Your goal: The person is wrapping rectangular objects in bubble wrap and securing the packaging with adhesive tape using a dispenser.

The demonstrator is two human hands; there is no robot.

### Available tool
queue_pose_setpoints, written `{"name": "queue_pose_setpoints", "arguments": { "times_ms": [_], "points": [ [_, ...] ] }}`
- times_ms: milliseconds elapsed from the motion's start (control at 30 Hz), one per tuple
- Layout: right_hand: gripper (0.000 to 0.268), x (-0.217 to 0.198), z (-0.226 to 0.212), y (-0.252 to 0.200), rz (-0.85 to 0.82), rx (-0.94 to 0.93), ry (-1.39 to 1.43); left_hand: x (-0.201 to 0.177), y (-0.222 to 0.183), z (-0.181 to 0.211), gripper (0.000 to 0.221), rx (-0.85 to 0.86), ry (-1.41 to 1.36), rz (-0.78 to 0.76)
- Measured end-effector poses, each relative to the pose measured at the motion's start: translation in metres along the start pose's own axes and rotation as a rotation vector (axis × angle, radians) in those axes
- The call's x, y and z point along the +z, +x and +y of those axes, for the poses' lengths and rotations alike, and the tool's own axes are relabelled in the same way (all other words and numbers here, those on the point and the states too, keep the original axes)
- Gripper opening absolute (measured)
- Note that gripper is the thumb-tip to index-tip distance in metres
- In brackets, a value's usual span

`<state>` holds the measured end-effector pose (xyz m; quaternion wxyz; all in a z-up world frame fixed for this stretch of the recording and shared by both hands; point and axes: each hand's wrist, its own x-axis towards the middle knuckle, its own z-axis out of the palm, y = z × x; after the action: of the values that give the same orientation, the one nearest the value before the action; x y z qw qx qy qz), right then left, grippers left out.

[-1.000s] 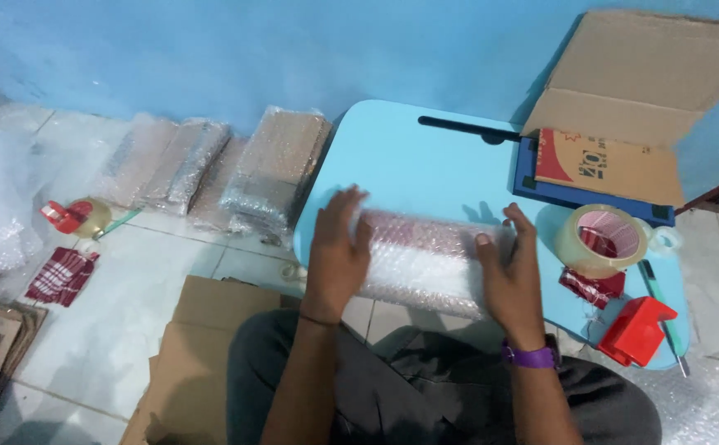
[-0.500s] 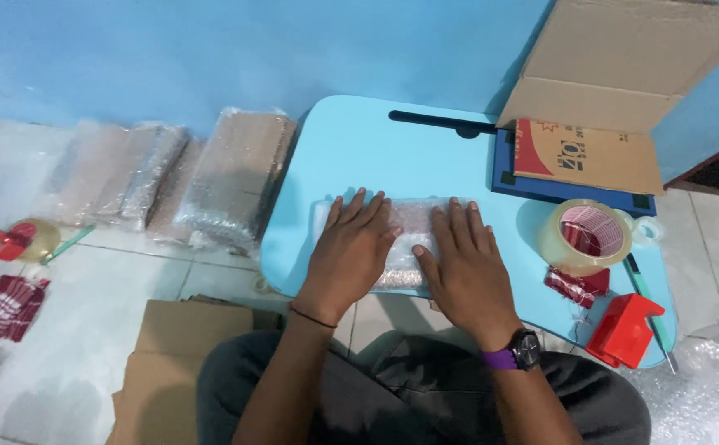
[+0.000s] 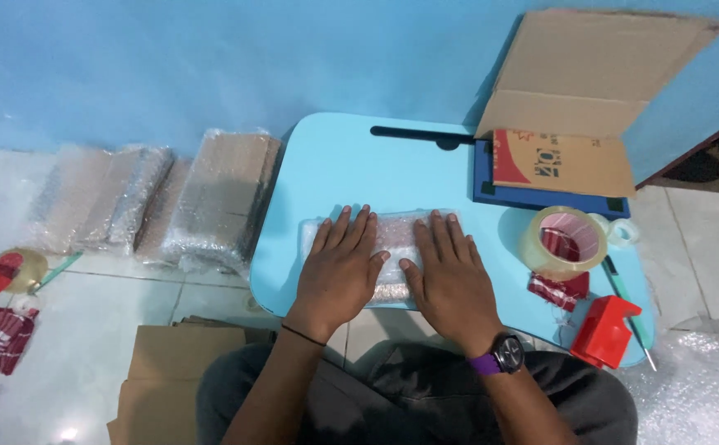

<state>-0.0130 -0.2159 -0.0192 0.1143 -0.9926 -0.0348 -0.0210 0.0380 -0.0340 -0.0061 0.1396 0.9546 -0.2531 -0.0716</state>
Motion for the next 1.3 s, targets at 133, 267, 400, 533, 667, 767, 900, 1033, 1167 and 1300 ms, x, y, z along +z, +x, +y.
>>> {"name": "queue_pose_setpoints", "arguments": {
  "times_ms": [133, 267, 400, 533, 667, 767, 900, 1033, 1167, 1300],
  "points": [
    [0.064, 0.0, 0.01, 0.01, 0.035, -0.029, 0.058, 0.005, -0.002, 0.005, 0.065, -0.075, -0.026, 0.017],
    [0.053, 0.0, 0.008, -0.007, 0.217, -0.041, 0.122, 0.014, -0.001, 0.025, 0.064, -0.193, -0.025, 0.045],
    [0.041, 0.012, -0.002, -0.056, 0.548, -0.041, 0.361, 0.049, -0.001, 0.032, 0.073, -0.268, 0.034, 0.143],
    [0.031, 0.04, -0.01, -0.121, 0.695, 0.035, 0.607, 0.034, -0.034, 0.045, 0.109, -0.085, -0.021, 0.029],
    [0.027, 0.071, -0.009, -0.152, 0.552, 0.005, 0.811, 0.041, -0.063, 0.026, 0.107, 0.093, 0.094, 0.07],
    [0.03, 0.076, -0.006, -0.146, 0.497, -0.037, 0.923, 0.028, -0.079, 0.005, 0.078, 0.169, 0.036, 0.144],
    [0.032, 0.082, 0.001, -0.136, 0.376, 0.172, 1.039, -0.006, -0.094, -0.038, 0.06, 0.212, -0.239, 0.569],
    [0.039, 0.079, 0.003, -0.133, 0.172, 0.353, 1.125, -0.07, -0.085, -0.068, 0.05, -0.215, -0.154, 0.646],
    [0.041, 0.089, 0.003, -0.132, 0.18, 0.317, 1.154, -0.052, -0.043, -0.137, 0.048, -0.047, 0.093, 0.979],
    [0.044, 0.093, 0.002, -0.13, 0.168, 0.233, 1.117, -0.008, 0.006, -0.192, 0.047, -0.283, 0.552, 0.886]
  ]
}}
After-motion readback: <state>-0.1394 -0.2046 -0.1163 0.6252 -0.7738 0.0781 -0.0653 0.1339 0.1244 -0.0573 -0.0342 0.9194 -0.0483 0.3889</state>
